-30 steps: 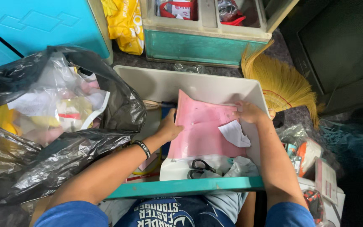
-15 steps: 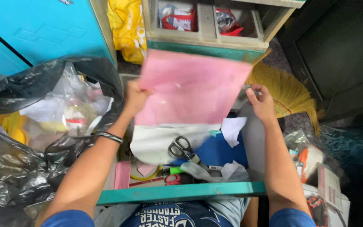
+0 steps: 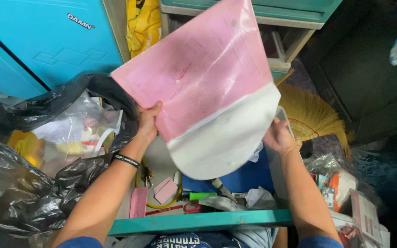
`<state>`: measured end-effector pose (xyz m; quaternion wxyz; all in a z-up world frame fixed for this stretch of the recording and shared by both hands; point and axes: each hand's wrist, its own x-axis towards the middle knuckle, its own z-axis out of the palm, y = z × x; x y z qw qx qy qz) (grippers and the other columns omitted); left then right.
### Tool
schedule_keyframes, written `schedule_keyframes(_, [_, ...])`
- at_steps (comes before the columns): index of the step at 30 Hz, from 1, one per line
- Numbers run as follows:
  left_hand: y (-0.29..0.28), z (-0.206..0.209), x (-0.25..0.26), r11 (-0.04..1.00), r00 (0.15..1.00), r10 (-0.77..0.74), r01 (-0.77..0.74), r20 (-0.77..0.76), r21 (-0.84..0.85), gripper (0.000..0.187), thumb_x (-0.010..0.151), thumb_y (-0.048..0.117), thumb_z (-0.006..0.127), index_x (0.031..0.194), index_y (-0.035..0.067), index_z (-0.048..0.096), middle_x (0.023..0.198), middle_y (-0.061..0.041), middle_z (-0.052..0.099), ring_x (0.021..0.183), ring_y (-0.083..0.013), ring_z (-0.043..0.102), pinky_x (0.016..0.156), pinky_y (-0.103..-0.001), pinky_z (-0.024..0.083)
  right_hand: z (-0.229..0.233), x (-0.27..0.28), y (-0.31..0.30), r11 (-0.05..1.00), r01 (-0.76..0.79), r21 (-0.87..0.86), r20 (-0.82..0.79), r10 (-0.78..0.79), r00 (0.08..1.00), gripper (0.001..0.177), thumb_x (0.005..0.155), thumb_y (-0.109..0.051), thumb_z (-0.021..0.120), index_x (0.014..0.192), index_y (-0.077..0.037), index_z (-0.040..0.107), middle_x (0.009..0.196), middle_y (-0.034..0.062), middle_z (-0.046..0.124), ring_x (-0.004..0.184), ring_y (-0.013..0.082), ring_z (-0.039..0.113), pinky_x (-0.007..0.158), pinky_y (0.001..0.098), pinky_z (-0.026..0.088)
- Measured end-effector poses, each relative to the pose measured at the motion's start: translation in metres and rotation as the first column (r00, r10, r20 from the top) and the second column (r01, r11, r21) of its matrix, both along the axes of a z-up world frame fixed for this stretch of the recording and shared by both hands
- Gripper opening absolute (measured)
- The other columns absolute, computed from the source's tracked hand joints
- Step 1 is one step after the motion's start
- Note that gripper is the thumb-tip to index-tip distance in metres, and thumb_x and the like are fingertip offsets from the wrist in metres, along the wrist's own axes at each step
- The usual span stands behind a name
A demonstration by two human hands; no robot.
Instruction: The person sorts through various items in a drawer, including folders, papers, and plastic-wrapped objects, and places them into a black trash bag. They handle items one by one, briefly opening a blue folder and a book before discarding them.
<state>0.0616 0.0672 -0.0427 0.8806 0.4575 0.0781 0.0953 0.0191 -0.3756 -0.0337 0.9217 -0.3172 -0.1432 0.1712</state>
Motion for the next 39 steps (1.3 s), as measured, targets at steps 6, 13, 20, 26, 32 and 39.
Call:
schedule_keyframes(6, [-0.046, 0.001, -0.033, 0.966, 0.985, -0.164, 0.173, 0.06, -0.194, 0.035, 0.091, -0.003, 0.068, 0.125, 0.006, 0.064, 0.122, -0.009, 0.069, 0.108, -0.0219, 0.066, 0.098, -0.04, 0.055, 0.051, 0.001, 0.038, 0.085, 0.771, -0.631, 0.531, -0.678, 0.509, 0.104, 0.081, -0.027, 0.093, 0.153, 0.007, 0.026, 0.153, 0.0219, 0.038, 0.146, 0.0343, 0.039, 0.121, 0.0468, 0.031])
schedule_keyframes(13, [-0.065, 0.012, -0.058, 0.913, 0.958, -0.278, 0.285, 0.065, -0.29, 0.03, 0.094, 0.002, 0.066, 0.124, 0.007, 0.064, 0.122, -0.007, 0.069, 0.11, -0.019, 0.067, 0.101, -0.037, 0.053, 0.057, -0.017, 0.068, 0.21, 0.732, -0.648, 0.564, -0.515, 0.646, 0.052, 0.101, -0.014, 0.072, 0.148, 0.006, 0.058, 0.119, 0.0181, 0.071, 0.088, 0.0211, 0.064, 0.081, 0.0328, 0.055])
schedule_keyframes(20, [-0.074, 0.006, -0.071, 0.838, 0.902, -0.431, 0.39, -0.025, -0.381, 0.029, 0.097, 0.008, 0.065, 0.125, 0.003, 0.062, 0.122, -0.009, 0.069, 0.112, -0.0212, 0.067, 0.102, -0.039, 0.053, 0.106, -0.037, 0.121, 0.329, 0.618, -0.714, 0.365, -0.579, 0.729, 0.065, 0.089, -0.006, 0.077, 0.14, 0.004, 0.039, 0.116, 0.0203, 0.063, 0.092, 0.0253, 0.069, 0.069, 0.0335, 0.055])
schedule_keyframes(26, [-0.074, -0.021, -0.063, 0.716, 0.766, -0.641, 0.62, 0.051, -0.322, 0.039, 0.096, 0.006, 0.064, 0.134, 0.0, 0.056, 0.13, -0.013, 0.064, 0.121, -0.0291, 0.061, 0.106, -0.047, 0.05, 0.099, -0.027, 0.101, 0.441, 0.765, -0.468, 0.55, -0.532, 0.643, 0.064, 0.087, 0.012, 0.07, 0.138, 0.0, 0.034, 0.132, 0.0183, 0.061, 0.113, 0.0236, 0.068, 0.087, 0.0303, 0.059])
schedule_keyframes(32, [-0.027, -0.054, -0.023, 0.566, 0.651, -0.739, 0.74, 0.176, -0.364, 0.054, 0.092, 0.007, 0.062, 0.142, -0.001, 0.045, 0.137, -0.018, 0.06, 0.125, -0.0365, 0.059, 0.106, -0.052, 0.049, 0.093, -0.021, 0.06, 0.48, 0.798, -0.364, 0.665, -0.466, 0.584, 0.061, 0.091, 0.019, 0.066, 0.141, -0.001, 0.036, 0.134, 0.0159, 0.063, 0.121, 0.0211, 0.064, 0.097, 0.0296, 0.055])
schedule_keyframes(39, [-0.021, 0.007, -0.023, 0.689, 0.688, -0.724, 0.724, -0.05, -0.024, 0.063, 0.089, 0.023, 0.065, 0.148, 0.02, 0.043, 0.137, -0.007, 0.061, 0.104, -0.0263, 0.065, 0.09, -0.044, 0.054, 0.093, -0.022, 0.062, 0.462, 0.751, -0.472, 0.711, -0.305, 0.634, 0.055, 0.094, 0.018, 0.065, 0.143, -0.002, 0.048, 0.127, 0.0126, 0.066, 0.117, 0.0206, 0.065, 0.102, 0.0315, 0.054])
